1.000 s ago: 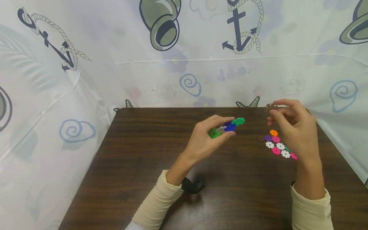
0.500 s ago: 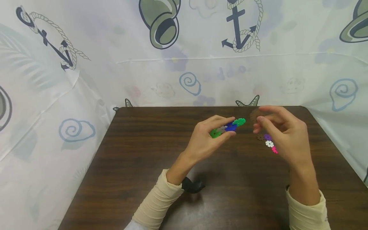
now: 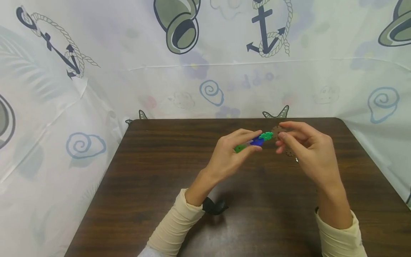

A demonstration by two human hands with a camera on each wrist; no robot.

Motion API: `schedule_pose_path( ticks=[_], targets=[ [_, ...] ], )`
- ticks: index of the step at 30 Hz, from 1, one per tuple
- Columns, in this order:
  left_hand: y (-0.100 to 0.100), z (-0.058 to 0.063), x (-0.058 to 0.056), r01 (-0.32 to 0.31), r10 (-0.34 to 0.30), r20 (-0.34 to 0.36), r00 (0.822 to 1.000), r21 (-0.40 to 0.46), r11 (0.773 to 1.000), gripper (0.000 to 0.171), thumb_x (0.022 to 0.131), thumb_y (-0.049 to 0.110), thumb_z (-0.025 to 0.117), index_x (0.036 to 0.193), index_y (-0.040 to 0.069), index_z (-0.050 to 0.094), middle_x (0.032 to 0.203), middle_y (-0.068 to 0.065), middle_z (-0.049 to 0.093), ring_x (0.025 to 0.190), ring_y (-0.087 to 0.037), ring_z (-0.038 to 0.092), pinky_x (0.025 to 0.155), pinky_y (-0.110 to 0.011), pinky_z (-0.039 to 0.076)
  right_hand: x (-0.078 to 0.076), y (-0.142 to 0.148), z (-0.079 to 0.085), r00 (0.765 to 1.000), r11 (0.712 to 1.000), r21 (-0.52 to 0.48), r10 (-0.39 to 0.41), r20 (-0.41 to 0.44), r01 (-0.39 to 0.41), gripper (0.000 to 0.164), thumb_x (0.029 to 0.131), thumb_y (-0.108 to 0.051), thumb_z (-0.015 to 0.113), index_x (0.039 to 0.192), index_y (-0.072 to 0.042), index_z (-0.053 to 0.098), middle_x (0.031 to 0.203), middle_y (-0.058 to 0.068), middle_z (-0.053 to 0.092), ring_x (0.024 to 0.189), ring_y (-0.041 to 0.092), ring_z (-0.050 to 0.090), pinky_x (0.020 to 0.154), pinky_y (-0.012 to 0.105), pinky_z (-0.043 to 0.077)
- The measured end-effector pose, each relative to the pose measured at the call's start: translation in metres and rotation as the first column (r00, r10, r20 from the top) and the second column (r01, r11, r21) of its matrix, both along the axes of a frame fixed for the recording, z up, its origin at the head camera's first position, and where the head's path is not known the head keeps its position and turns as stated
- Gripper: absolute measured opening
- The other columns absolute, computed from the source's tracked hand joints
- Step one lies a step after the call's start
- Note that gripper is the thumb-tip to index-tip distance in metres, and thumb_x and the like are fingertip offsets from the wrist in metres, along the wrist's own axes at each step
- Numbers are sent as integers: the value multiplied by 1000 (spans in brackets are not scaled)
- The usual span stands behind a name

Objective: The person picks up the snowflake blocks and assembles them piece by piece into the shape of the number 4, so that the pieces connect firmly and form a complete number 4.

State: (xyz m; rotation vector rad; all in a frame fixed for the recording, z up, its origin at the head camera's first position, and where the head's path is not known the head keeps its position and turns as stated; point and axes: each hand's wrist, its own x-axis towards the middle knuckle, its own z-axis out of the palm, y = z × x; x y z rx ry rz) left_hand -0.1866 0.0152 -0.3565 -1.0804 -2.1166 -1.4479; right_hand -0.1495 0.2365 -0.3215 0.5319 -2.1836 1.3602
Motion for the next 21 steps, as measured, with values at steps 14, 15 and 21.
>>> schedule_pose_path(
  ticks=[14,15,21],
  targets=[
    [3,-3,-5,28,-24,-101,995,30,999,40,90,7,77,128,-1,71,108,-11,75,93,-15,72,83,-25,60,0,-7,3,1000,1000,-18,-23,21,23,28,94,7,68,120,-1,73,81,-14,76,68,3,72,62,12,52],
    [3,-3,-5,26,-22,-109,994,29,999,39,90,7,77,128,-1,71,108,-11,75,93,-15,71,82,-24,59,0,-7,3,1000,999,-21,-24,18,24,27,94,7,68,120,-1,73,81,-14,76,68,3,72,60,12,51],
    [4,-4,-7,-1,4,-153,988,17,1000,40,89,8,78,128,0,71,107,-11,75,91,-15,71,82,-18,57,-4,-8,0,1000,1000,-22,-3,5,3,25,95,6,67,120,2,72,80,-15,75,67,2,71,52,16,44]
  ],
)
